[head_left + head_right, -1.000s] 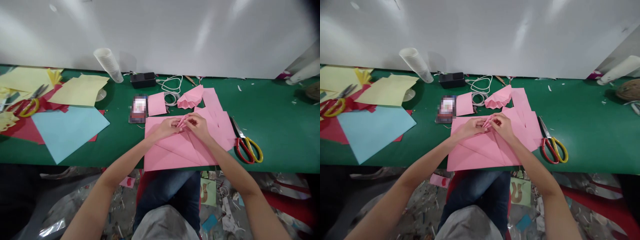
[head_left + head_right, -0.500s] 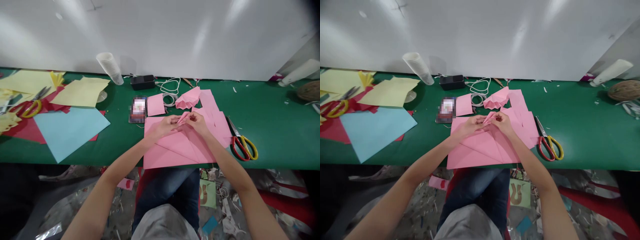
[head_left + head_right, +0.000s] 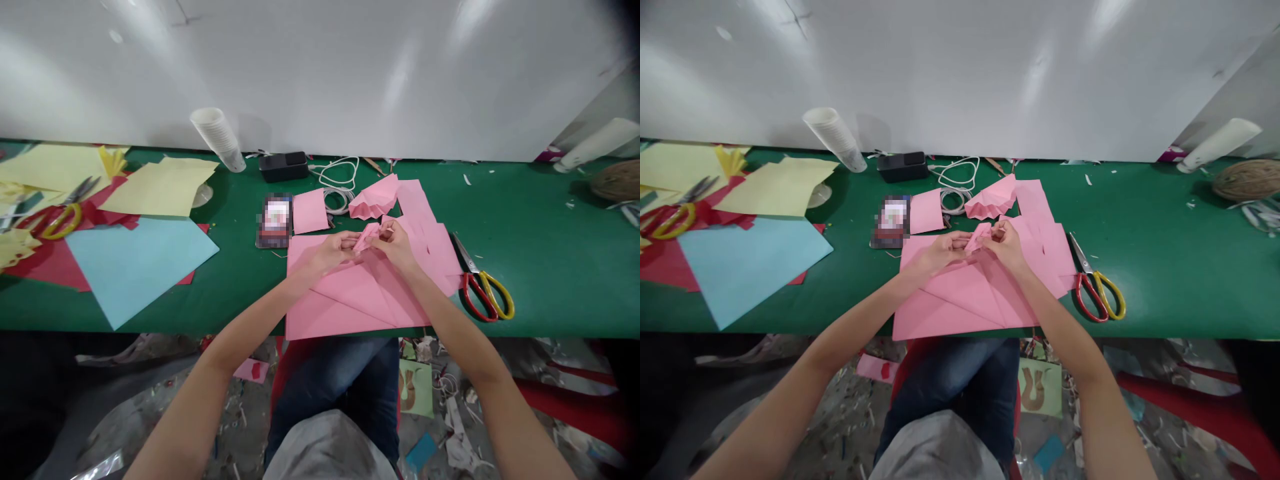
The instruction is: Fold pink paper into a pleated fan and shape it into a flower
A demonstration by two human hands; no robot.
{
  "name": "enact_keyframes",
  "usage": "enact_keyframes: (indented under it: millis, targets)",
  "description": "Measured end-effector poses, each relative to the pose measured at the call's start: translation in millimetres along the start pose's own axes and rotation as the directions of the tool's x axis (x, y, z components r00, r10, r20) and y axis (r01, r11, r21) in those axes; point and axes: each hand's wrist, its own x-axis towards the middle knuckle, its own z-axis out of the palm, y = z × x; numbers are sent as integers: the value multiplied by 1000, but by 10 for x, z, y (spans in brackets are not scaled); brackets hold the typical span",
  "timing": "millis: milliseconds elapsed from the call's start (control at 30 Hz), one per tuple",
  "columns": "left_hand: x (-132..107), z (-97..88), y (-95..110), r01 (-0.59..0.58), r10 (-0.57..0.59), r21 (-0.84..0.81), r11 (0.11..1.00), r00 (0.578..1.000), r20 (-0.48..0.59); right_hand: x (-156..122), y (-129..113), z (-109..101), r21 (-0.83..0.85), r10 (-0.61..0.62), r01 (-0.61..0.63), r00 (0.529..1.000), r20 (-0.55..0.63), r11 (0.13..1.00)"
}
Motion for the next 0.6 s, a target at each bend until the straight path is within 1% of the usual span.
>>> enact_keyframes:
  millis: [233, 433, 500, 600]
  targets:
    - [2, -17, 20, 49, -49, 20, 999, 999, 0, 5, -2, -14, 0, 37, -37, 999, 0, 999]
    - [-35, -36, 62, 90, -90, 79, 993, 996, 0, 11, -28, -31, 23, 65, -65, 998, 20, 998]
    - [-26, -40, 60, 86, -87, 56, 995, 996, 23, -2, -45, -32, 15, 47, -47, 999, 1, 999]
    - [3, -34, 55, 63, -60, -23, 998, 993, 99, -33, -66, -26, -29, -39, 37, 998, -54, 999]
